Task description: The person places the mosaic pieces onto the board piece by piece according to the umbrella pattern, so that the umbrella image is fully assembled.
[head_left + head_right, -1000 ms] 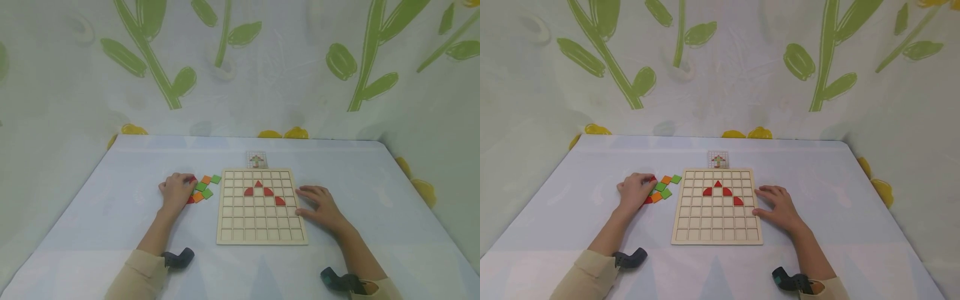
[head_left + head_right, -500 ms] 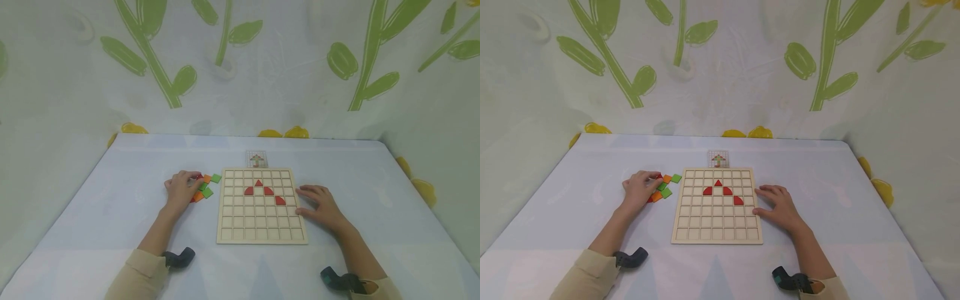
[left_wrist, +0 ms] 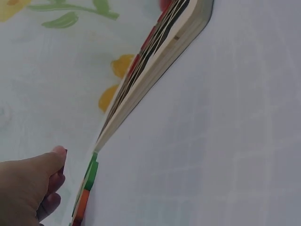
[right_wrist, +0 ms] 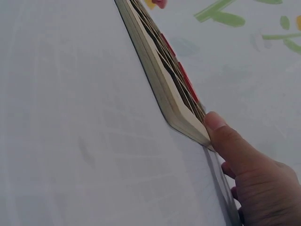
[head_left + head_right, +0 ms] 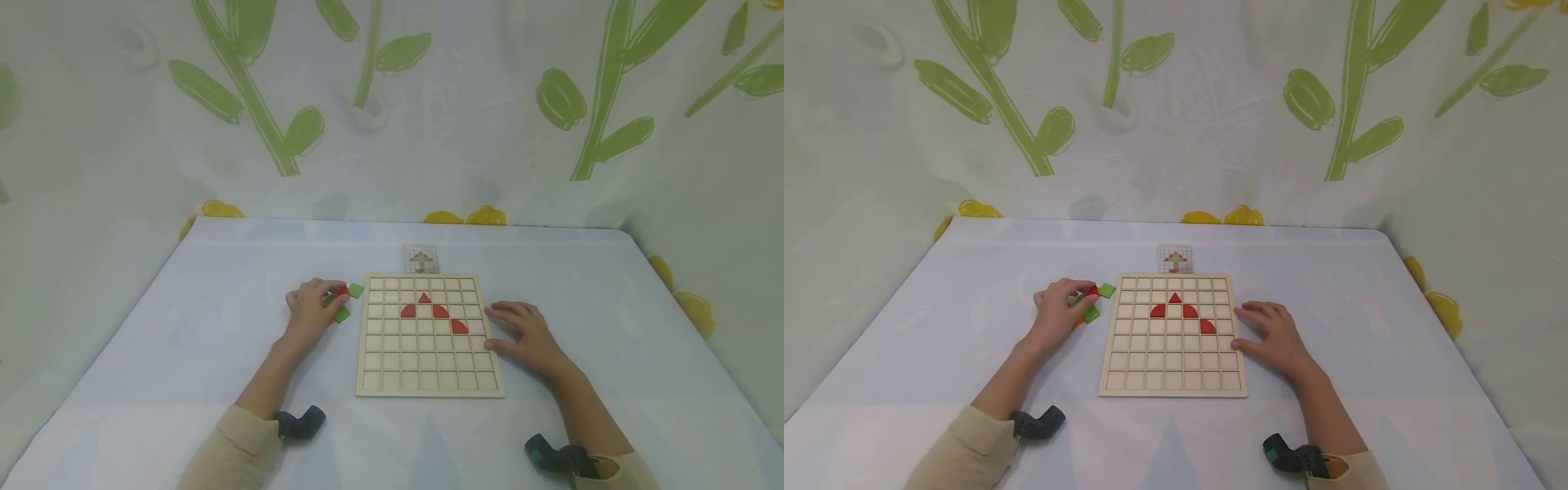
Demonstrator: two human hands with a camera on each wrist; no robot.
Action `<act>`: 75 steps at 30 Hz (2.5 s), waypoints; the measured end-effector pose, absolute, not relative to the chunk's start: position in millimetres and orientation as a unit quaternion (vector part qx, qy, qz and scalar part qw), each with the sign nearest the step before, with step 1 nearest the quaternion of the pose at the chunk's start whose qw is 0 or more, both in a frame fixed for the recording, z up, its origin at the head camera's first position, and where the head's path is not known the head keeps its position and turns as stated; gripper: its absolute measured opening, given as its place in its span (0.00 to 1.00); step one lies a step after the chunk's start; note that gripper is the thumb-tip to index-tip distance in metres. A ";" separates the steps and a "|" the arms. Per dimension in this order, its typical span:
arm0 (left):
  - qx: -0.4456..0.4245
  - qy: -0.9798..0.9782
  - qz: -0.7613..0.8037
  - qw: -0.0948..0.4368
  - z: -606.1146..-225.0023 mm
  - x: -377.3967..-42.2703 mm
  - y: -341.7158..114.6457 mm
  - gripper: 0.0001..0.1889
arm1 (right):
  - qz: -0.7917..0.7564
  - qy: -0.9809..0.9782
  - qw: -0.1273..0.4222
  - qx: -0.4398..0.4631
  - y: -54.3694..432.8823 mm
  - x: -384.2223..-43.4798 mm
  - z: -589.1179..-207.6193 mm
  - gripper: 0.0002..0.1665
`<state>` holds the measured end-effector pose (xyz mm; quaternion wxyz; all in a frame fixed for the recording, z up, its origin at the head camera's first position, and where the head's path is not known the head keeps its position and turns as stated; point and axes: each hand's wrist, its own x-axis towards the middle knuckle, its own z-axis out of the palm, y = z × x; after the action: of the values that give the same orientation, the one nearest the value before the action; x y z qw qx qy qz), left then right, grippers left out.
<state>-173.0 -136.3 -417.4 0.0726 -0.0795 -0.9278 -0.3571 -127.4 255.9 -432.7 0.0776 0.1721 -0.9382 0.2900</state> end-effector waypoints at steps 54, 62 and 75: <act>-0.257 -0.924 -0.281 0.040 -419.5 -149.0 -76.6 0.14 | 0.294 -0.936 0.084 0.175 256.9 -126.2 -433.1 0.34; -0.250 -0.924 -0.289 0.023 -418.0 -147.8 -77.9 0.15 | 0.296 -0.936 0.085 0.173 256.7 -126.1 -433.5 0.34; -0.209 -0.929 -0.306 -0.008 -417.9 -140.3 -97.8 0.18 | 0.301 -0.938 0.068 0.161 256.6 -124.9 -431.5 0.33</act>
<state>-140.3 -97.8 -417.9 -0.0076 -0.2092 -0.9286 -0.3064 -124.9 256.6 -431.5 0.0684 0.1614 -0.9375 0.3005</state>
